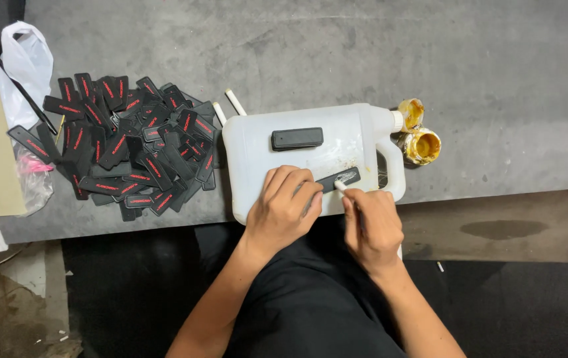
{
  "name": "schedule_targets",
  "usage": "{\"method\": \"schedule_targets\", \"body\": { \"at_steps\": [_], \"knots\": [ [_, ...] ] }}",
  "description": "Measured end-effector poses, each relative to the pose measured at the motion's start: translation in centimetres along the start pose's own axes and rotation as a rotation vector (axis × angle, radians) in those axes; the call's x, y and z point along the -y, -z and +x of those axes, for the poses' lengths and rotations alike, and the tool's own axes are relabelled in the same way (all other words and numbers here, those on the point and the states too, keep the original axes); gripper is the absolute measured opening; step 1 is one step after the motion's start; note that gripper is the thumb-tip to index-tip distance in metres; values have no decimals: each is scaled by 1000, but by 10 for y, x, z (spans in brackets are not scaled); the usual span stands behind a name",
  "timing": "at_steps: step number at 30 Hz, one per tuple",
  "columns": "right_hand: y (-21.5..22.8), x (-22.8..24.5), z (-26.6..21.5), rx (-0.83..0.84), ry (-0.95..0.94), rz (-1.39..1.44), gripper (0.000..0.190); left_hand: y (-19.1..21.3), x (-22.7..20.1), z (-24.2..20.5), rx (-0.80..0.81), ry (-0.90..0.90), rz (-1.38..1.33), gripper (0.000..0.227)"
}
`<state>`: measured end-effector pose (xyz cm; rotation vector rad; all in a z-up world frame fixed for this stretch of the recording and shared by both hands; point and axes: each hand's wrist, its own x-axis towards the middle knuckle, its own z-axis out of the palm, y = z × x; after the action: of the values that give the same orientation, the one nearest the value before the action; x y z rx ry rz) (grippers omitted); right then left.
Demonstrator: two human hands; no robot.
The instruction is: Applying glue to the back of small labels using a manual applicator stick
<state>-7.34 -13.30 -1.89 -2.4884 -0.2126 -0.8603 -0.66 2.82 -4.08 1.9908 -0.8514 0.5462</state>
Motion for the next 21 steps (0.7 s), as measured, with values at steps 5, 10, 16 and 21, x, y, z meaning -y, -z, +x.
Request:
{"method": "schedule_targets", "body": {
  "at_steps": [5,10,16,21],
  "knots": [
    [6,-10,2,-26,-4,-39,9,3,0,1,-4,2,-28,7],
    [-1,2,11,5,-16,63,8,3,2,0,0,-2,-20,16],
    [0,-2,15,33,0,20,6,1,3,-4,4,3,-22,17],
    [-1,-6,16,60,17,43,4,-1,3,-4,10,2,-29,17]
  ]
}}
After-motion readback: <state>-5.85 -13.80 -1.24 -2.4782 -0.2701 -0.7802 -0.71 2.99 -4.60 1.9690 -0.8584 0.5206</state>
